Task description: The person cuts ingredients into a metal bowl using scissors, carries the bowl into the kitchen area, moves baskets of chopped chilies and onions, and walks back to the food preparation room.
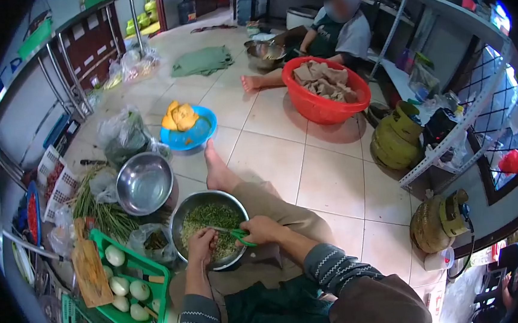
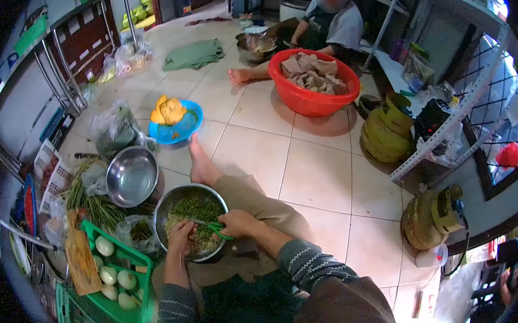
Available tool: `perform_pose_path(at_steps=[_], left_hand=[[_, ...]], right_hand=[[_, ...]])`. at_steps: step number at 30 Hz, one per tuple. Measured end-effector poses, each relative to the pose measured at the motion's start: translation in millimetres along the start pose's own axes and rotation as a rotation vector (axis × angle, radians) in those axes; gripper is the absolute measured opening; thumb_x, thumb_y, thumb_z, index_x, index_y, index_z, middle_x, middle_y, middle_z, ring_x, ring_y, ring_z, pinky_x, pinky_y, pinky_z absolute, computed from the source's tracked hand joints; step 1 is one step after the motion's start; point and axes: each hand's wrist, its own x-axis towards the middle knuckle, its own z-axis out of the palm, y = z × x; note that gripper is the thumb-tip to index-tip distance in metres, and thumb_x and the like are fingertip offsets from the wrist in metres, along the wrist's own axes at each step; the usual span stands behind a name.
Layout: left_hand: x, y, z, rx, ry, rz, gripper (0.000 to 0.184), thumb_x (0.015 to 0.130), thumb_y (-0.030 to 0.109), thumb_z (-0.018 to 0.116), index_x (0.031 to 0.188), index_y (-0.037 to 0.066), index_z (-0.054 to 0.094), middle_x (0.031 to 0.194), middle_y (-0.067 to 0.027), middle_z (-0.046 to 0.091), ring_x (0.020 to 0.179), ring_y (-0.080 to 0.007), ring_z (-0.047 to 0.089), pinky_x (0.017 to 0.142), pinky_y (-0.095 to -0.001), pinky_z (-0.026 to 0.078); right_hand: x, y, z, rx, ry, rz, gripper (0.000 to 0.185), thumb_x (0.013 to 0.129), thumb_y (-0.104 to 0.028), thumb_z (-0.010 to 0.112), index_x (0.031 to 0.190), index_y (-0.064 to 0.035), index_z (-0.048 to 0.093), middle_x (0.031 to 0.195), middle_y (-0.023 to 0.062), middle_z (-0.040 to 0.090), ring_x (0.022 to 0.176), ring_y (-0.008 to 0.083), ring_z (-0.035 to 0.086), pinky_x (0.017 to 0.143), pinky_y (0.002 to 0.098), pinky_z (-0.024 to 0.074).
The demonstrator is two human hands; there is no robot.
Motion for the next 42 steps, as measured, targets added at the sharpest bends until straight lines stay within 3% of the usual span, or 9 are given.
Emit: perform_pose_path(at_steps=[14,17,23,26,29,42], left_hand=[[5,-5,1,0.031,-0.015,0.018,0.005,0.081,0.011,0.058,0.079,0.006,0.057,0.068,-0.0011,0.057,0.054,-0.0058,0.049,0.043,-0.0169,0.035],[10,-9,0,0.044,0.001,0.002,0.009,0.081,0.012,0.056,0.074,0.007,0.056,0.066,-0.0002,0.055,0.057,-0.0081,0.050,0.047,-0.0211,0.036],[12,-8,-2,0.049,0.024,0.017,0.009,0.082,0.013,0.057,0.075,0.006,0.055,0.066,-0.0005,0.055,0.055,-0.0080,0.048,0.045,-0.0211,0.036],[14,-9,-3,0.016,0.019,0.014,0.005,0.080,0.009,0.058,0.077,0.005,0.056,0.067,-0.0017,0.057,0.054,-0.0060,0.049,0.043,-0.0159,0.036],[10,-7,1,-0.010,-0.007,0.023,0.006,0.080,0.009,0.059,0.076,0.005,0.056,0.066,-0.0021,0.057,0.053,-0.0064,0.049,0.042,-0.0161,0.036],[5,-11,-2,-0.002,0.011,-0.010,0.007,0.081,0.011,0.058,0.077,0.006,0.056,0.065,-0.0019,0.055,0.051,-0.0066,0.046,0.043,-0.0174,0.034]], right_hand=[[-2,-3,-1,-0.010,-0.004,-0.007,0.057,0.069,-0.058,0.056,0.082,-0.0032,0.060,0.075,0.0207,0.060,0.075,0.0372,0.058,0.068,0.0451,0.0444],[-1,-2,-3,0.016,0.001,-0.004,0.056,0.069,-0.058,0.057,0.081,-0.0032,0.061,0.075,0.0207,0.060,0.075,0.0372,0.058,0.068,0.0447,0.0443],[0,-8,-8,0.018,-0.018,-0.007,0.056,0.068,-0.057,0.058,0.080,-0.0023,0.061,0.075,0.0212,0.060,0.076,0.0365,0.058,0.070,0.0440,0.0442],[-2,-13,-13,0.008,-0.063,0.038,0.052,0.069,-0.054,0.059,0.086,-0.0049,0.062,0.084,0.0183,0.062,0.085,0.0334,0.059,0.074,0.0427,0.0451],[-2,-11,-10,0.026,-0.039,0.017,0.054,0.069,-0.055,0.058,0.081,-0.0019,0.061,0.076,0.0217,0.060,0.078,0.0366,0.058,0.071,0.0437,0.0447],[-1,-12,-4,0.040,-0.092,0.042,0.053,0.070,-0.054,0.060,0.084,-0.0028,0.062,0.082,0.0195,0.061,0.083,0.0349,0.059,0.074,0.0432,0.0448]])
